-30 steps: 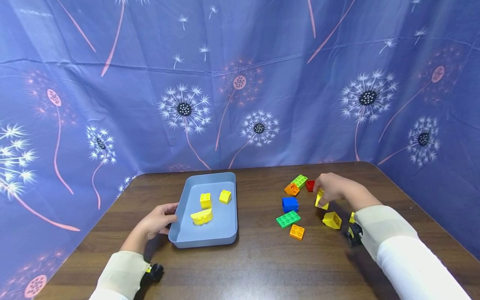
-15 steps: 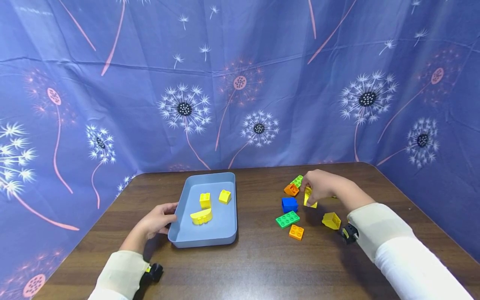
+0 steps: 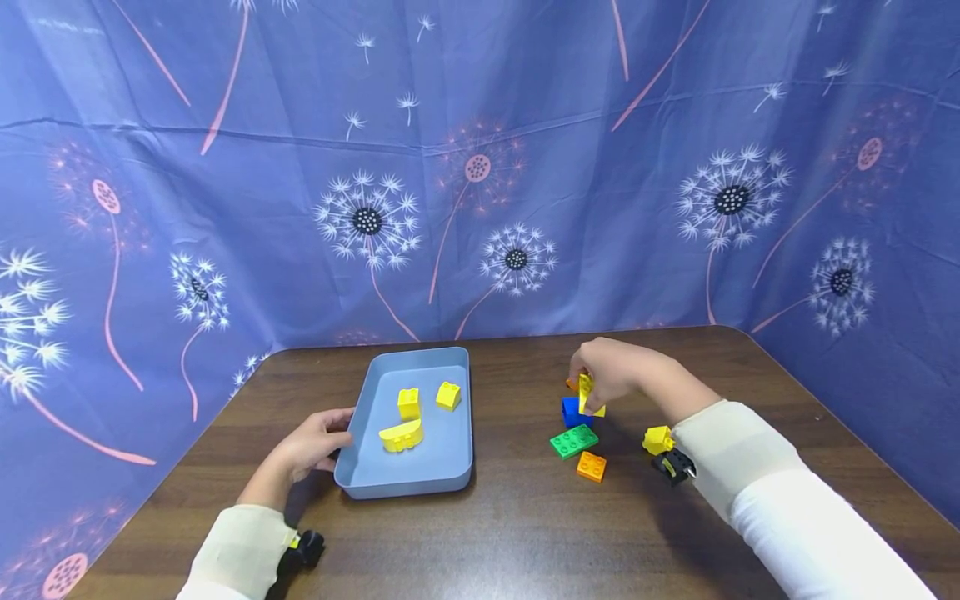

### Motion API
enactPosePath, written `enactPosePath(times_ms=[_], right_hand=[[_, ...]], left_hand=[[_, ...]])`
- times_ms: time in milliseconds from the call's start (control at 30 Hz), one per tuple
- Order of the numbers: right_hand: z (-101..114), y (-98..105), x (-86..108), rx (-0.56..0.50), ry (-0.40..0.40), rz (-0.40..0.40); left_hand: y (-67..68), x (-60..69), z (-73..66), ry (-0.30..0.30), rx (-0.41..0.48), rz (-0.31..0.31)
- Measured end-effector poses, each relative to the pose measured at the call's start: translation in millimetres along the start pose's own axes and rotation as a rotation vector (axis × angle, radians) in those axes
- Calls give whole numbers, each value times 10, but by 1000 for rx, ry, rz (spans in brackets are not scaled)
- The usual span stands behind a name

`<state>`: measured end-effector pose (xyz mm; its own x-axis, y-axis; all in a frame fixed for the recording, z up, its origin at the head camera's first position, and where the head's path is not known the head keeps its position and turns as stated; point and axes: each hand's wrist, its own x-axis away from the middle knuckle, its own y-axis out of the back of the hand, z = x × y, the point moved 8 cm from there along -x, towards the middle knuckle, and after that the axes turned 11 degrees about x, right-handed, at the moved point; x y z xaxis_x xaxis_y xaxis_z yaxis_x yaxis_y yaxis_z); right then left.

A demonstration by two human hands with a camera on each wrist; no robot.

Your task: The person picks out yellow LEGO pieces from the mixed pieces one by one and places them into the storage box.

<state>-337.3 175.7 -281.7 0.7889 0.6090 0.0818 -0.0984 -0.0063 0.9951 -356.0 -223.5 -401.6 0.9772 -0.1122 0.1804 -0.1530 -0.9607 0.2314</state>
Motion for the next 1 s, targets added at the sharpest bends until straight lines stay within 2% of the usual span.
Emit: enactPosePath(times_ms=[267, 500, 733, 1000], right_hand=[[171, 72, -173, 15, 31, 0], [388, 122, -406, 8, 37, 14], [629, 167, -630, -7, 102, 27], [721, 172, -842, -4, 86, 59]], left_hand=[[-18, 13, -10, -16, 4, 20], [-10, 2, -4, -14, 1, 10], [2, 5, 23, -6, 12, -4], [5, -8, 15, -3, 10, -5]])
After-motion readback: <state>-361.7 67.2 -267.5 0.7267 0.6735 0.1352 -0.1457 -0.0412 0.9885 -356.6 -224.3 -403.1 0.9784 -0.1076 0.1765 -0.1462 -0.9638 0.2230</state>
